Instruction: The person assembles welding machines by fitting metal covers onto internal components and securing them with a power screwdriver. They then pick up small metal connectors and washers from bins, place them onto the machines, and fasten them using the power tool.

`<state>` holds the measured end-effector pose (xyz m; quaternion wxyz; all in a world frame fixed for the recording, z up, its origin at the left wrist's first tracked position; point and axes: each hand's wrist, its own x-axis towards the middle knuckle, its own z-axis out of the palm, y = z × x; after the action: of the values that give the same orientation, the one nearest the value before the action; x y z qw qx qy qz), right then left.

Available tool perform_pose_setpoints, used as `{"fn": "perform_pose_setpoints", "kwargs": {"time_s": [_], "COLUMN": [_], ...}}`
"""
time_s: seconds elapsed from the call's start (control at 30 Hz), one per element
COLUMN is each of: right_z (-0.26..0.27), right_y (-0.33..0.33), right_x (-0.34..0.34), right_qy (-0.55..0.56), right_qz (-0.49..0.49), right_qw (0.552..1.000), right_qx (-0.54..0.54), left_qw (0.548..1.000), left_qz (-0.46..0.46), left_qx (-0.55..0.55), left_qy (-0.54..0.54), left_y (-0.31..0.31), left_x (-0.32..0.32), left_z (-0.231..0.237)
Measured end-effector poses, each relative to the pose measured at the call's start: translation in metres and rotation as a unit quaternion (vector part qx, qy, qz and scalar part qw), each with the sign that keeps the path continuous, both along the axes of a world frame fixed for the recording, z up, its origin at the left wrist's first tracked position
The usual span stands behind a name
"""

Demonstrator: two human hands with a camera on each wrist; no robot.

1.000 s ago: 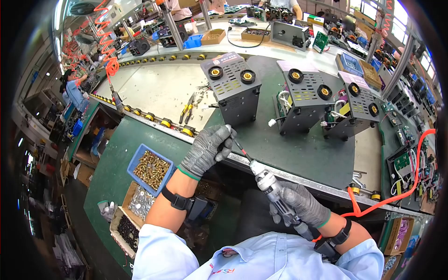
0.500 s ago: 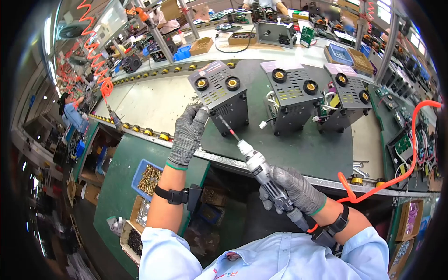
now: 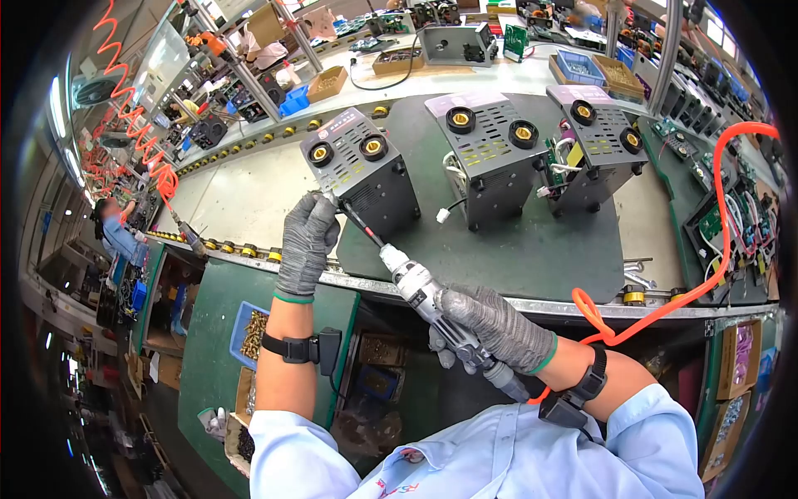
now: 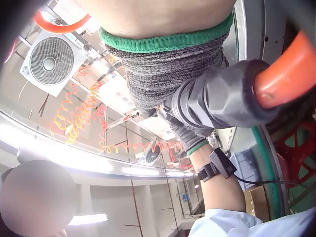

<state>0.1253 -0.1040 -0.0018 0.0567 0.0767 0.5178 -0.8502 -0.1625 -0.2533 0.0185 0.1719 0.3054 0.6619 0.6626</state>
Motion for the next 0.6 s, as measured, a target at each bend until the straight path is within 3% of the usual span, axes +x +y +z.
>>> {"fn": "perform_pose_setpoints", "kwargs": {"time_s": [0.37,0.43,0.47,0.53,0.6], "right_z": [-0.003,-0.004,-0.002,0.002,0.003], "right_y": [-0.009,-0.012,-0.014,-0.018,-0.017], "right_x": [-0.002,-0.002,-0.003,-0.005,-0.005], "right_qy": [0.014,0.009,0.009,0.006,-0.002], "right_qz": [-0.009,0.020,0.019,0.040,0.033], "right_qw": [1.000,0.988,0.988,0.950,0.960], "right_qx": [0.006,-0.155,-0.155,-0.309,-0.279], "left_qw": [0.999,0.998,0.998,0.998,0.998], "left_qz": [-0.023,-0.029,-0.030,-0.039,-0.043], "left_qx": [0.002,0.010,0.011,0.011,0.007], "left_qy": [-0.035,-0.053,-0.053,-0.050,-0.053], "left_y": [0.000,0.001,0.001,0.001,0.001], "left_x": [0.003,0.002,0.001,0.000,-0.001], "left_z": [0.006,0.006,0.007,0.006,0.007]}}
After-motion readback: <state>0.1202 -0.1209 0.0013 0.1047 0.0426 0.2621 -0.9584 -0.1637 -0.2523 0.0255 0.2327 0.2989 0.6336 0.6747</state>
